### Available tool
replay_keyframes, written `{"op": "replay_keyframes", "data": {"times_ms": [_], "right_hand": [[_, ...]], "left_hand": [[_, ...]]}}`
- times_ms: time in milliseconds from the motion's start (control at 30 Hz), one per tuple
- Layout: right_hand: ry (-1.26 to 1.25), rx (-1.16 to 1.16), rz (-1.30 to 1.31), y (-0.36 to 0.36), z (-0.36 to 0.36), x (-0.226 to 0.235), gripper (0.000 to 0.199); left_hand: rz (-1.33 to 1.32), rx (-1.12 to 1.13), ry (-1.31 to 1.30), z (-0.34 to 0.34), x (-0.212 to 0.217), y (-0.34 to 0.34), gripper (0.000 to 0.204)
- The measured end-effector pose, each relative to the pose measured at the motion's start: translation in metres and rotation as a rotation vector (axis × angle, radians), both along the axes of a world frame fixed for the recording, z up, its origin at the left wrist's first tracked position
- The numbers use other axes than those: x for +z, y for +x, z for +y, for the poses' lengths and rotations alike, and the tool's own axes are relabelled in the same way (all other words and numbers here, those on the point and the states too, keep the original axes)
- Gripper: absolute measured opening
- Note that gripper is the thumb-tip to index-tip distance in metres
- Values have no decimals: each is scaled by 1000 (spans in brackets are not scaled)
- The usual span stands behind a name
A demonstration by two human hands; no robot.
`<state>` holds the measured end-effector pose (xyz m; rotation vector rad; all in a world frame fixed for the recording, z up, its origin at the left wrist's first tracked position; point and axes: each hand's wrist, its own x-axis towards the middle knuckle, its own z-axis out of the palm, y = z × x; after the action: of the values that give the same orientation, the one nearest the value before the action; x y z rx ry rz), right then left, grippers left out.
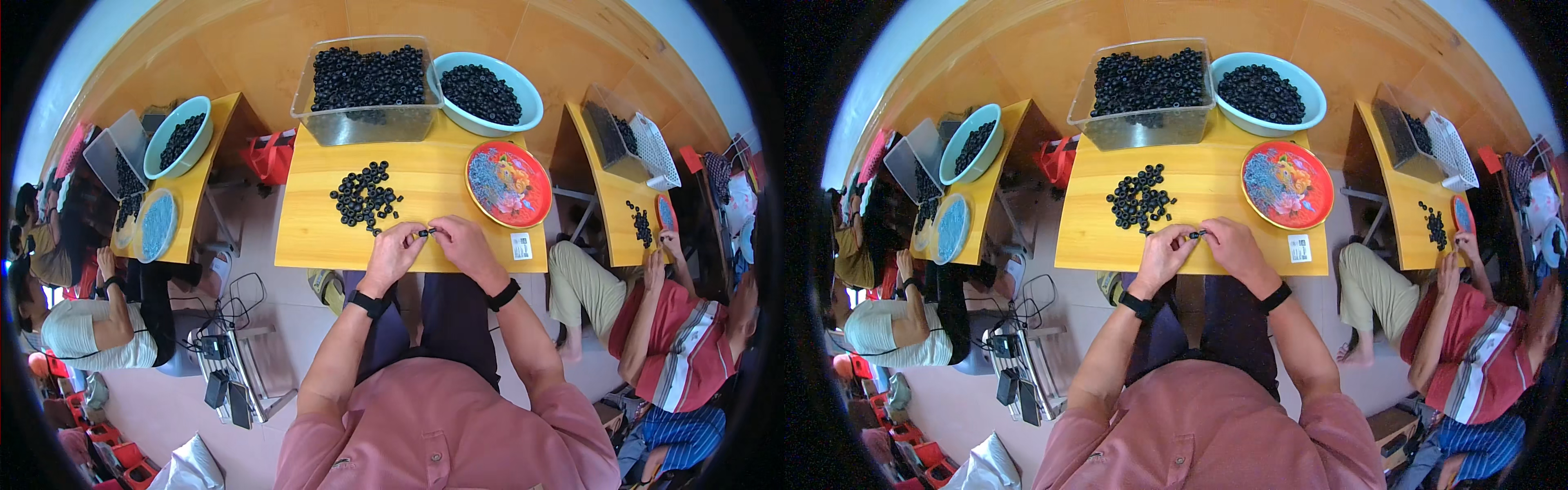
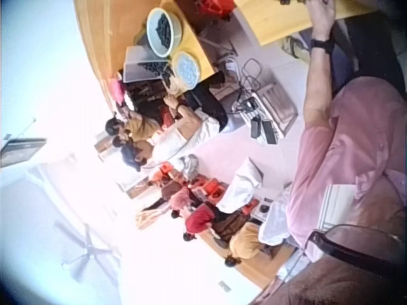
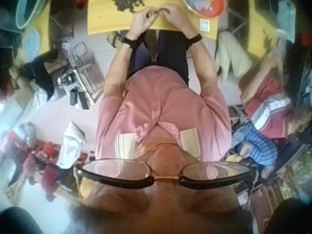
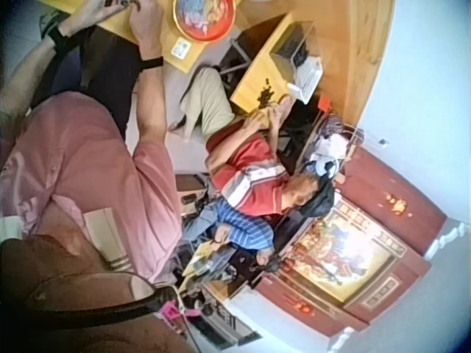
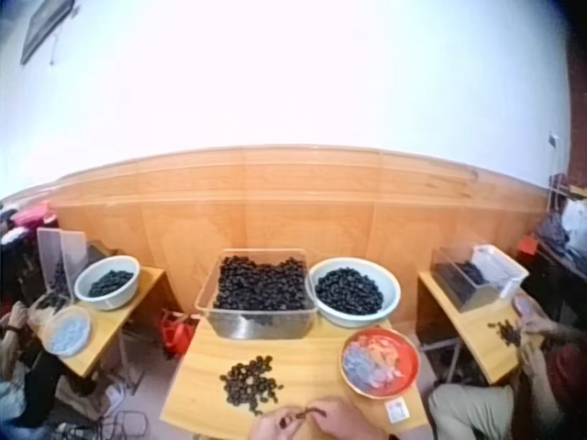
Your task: Manually sorting small black plastic components by hand on a table.
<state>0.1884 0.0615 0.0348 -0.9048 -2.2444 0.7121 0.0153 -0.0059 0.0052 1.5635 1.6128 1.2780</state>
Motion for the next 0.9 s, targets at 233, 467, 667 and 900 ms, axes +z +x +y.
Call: {"op": "replay_keyframes", "data": {"times_ms": [233,467,667,900], "right_hand": [[107,7,37,-3,-4,-6,10],[170,14,52,-4,-6,-3,10],[134,22,89,-5,-9,-1,9],[11,-61,69,-9,-10,3,11]], "left_hand": [[32,-8,-3,-1,0,-3,22],[-75,6,-52,-1,-1,-3,25],[-97,-18,-38,-1,-2,-5,22],[-116,-61,-52,-2,2,-6,21]]}}
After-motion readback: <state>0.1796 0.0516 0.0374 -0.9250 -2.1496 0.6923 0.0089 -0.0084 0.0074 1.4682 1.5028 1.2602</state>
